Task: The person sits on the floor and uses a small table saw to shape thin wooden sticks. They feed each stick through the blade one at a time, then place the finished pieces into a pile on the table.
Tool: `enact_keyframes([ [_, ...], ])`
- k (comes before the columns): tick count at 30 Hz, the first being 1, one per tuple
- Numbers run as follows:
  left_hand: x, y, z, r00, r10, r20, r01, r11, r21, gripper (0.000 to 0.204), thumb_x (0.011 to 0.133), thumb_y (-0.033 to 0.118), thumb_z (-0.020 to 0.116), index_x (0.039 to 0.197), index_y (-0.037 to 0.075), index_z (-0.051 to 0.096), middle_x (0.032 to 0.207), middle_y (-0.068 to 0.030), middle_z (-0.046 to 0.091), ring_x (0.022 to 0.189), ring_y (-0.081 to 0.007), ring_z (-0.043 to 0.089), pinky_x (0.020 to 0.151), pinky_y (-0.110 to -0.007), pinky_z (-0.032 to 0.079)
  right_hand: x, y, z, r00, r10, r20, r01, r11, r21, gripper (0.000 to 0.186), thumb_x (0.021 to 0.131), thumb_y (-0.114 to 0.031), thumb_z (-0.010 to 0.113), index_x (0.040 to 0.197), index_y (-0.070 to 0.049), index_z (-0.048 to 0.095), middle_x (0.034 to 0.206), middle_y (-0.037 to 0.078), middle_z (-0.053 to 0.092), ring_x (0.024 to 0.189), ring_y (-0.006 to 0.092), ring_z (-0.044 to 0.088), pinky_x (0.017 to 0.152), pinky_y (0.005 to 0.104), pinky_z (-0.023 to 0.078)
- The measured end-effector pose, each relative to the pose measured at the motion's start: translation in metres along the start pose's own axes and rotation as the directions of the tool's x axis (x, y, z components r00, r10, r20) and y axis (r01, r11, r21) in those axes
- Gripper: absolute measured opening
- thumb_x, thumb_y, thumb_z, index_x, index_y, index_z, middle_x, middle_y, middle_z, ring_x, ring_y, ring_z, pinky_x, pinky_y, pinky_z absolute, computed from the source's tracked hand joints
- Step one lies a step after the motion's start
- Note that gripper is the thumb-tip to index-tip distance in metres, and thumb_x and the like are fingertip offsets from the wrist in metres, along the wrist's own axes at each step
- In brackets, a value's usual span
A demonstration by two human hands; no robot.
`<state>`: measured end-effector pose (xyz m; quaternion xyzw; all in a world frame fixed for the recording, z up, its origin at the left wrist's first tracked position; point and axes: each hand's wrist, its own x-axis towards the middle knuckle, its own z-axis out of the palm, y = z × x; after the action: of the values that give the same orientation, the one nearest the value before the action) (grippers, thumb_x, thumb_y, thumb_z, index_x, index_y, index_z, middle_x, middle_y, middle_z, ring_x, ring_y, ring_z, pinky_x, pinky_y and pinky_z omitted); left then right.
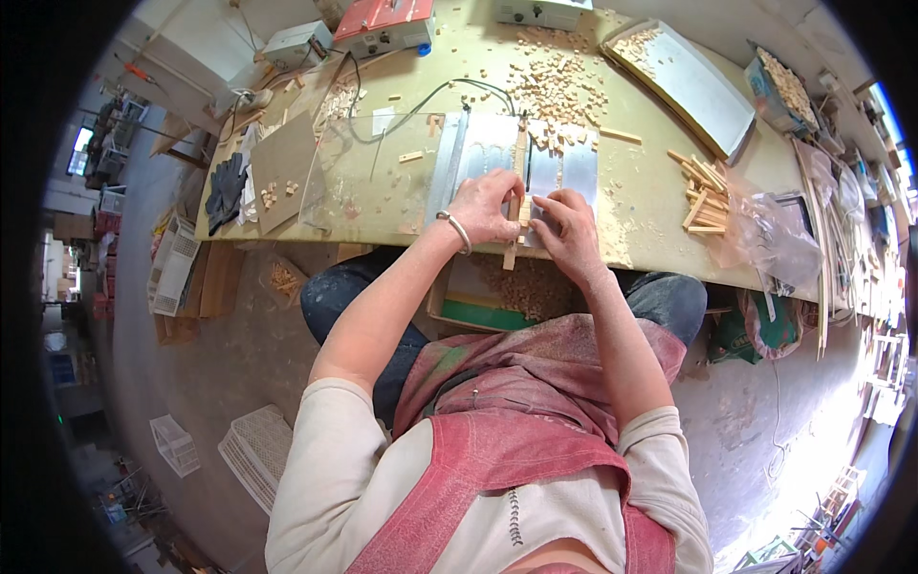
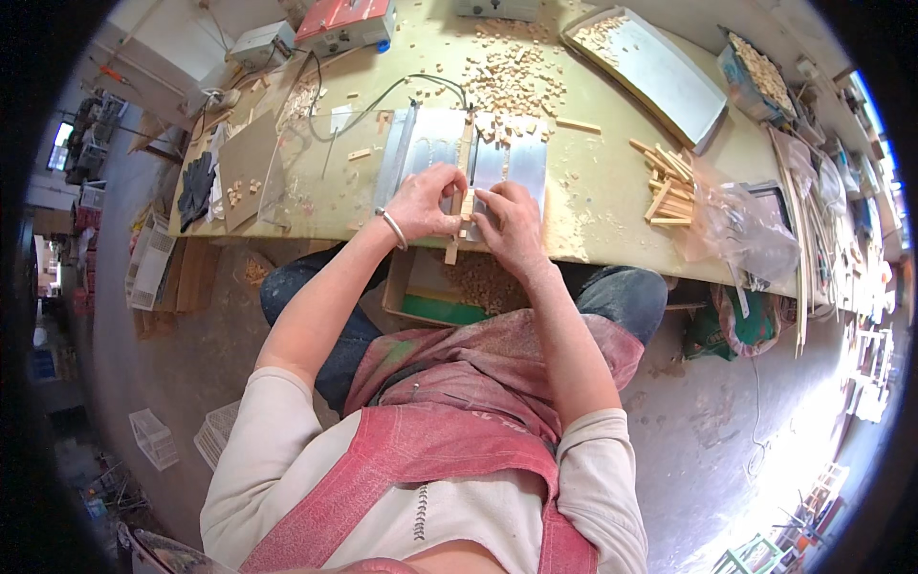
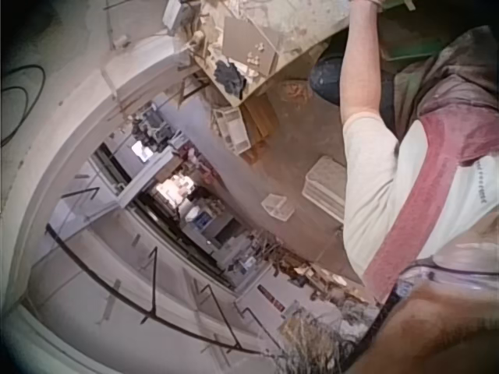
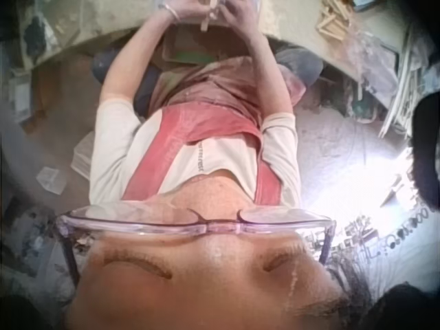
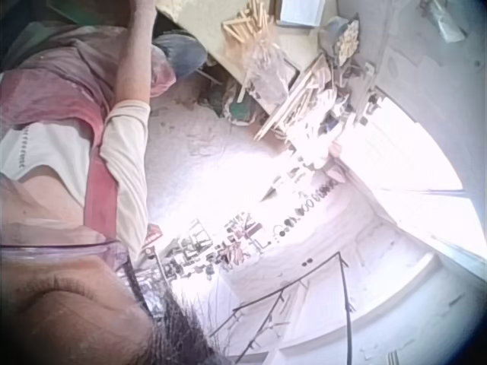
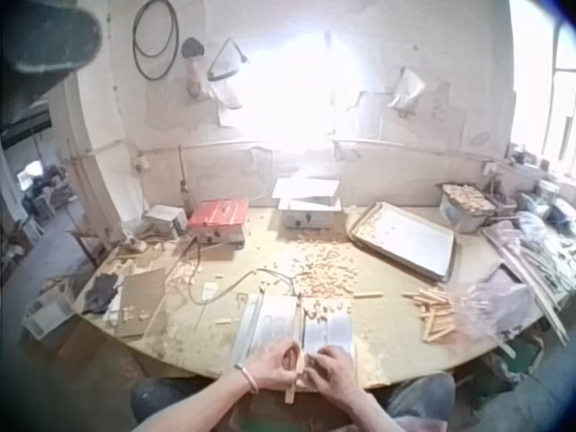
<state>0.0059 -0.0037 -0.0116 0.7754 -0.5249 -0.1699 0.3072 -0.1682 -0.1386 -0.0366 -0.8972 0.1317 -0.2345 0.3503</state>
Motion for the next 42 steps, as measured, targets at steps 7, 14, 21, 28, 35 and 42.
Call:
enact_keyframes([
  [7,0.004,0.000,-0.001,1.000,-0.025,0.012,0.025,0.999,-0.030,0.048,0.067,0.029,0.088,0.105,0.009,0.065,0.093,-0.0085,0.061,0.086,-0.0268,0.064,0.079,-0.039,0.056,0.008,0.003,-0.007,0.995,-0.039,0.092,0.036,0.999,0.033,0.034,0.087,-0.007,0.079,0.120,-0.003,0.074,0.112,0.014,0.065,0.109,0.0336,0.062,0.097,0.0425,0.050],
  [14,0.012,-0.002,-0.004,0.997,-0.075,0.020,0.077,0.993,-0.094,0.050,0.069,0.029,0.089,0.110,0.009,0.067,0.095,-0.0059,0.062,0.084,-0.0200,0.061,0.077,-0.034,0.055,0.016,0.005,-0.004,0.997,-0.055,0.057,0.054,0.998,0.024,0.032,0.087,-0.006,0.078,0.119,-0.003,0.074,0.110,0.014,0.066,0.107,0.0345,0.063,0.095,0.0432,0.050],
  [21,0.023,-0.016,-0.002,0.999,-0.044,0.007,0.045,0.991,-0.129,0.048,0.069,0.026,0.088,0.108,0.008,0.067,0.093,-0.0041,0.059,0.081,-0.0179,0.057,0.075,-0.033,0.053,0.023,0.011,0.000,0.998,-0.061,0.033,0.060,0.998,0.003,0.028,0.089,-0.007,0.078,0.116,-0.002,0.075,0.109,0.015,0.066,0.104,0.0351,0.064,0.093,0.0432,0.052],
  [28,0.028,-0.009,-0.007,0.998,-0.063,-0.011,0.062,0.995,-0.082,0.045,0.068,0.024,0.085,0.107,0.009,0.067,0.092,-0.0049,0.058,0.083,-0.0208,0.059,0.076,-0.034,0.054,0.014,0.019,0.000,0.990,0.044,-0.135,-0.030,0.994,0.100,0.032,0.085,-0.008,0.082,0.116,-0.001,0.075,0.108,0.015,0.067,0.101,0.0315,0.065,0.088,0.0408,0.054],
  [35,0.037,-0.018,-0.005,0.999,-0.031,-0.039,0.029,0.997,-0.065,0.047,0.066,0.023,0.086,0.107,0.011,0.068,0.093,-0.0047,0.060,0.086,-0.0211,0.061,0.080,-0.034,0.055,-0.020,0.037,-0.053,0.942,0.114,-0.316,-0.095,0.993,0.077,0.029,0.090,-0.004,0.079,0.119,0.002,0.075,0.105,0.013,0.069,0.095,0.0231,0.066,0.081,0.0331,0.055],
  [42,0.047,-0.019,-0.006,0.998,-0.033,-0.059,0.028,0.997,-0.077,0.046,0.066,0.022,0.086,0.107,0.010,0.069,0.093,-0.0044,0.060,0.085,-0.0202,0.060,0.079,-0.034,0.055,-0.065,0.075,-0.093,0.880,0.232,-0.416,-0.247,0.969,0.019,0.030,0.091,-0.002,0.075,0.121,0.001,0.074,0.104,0.010,0.068,0.087,0.0171,0.062,0.077,0.0288,0.050],
])
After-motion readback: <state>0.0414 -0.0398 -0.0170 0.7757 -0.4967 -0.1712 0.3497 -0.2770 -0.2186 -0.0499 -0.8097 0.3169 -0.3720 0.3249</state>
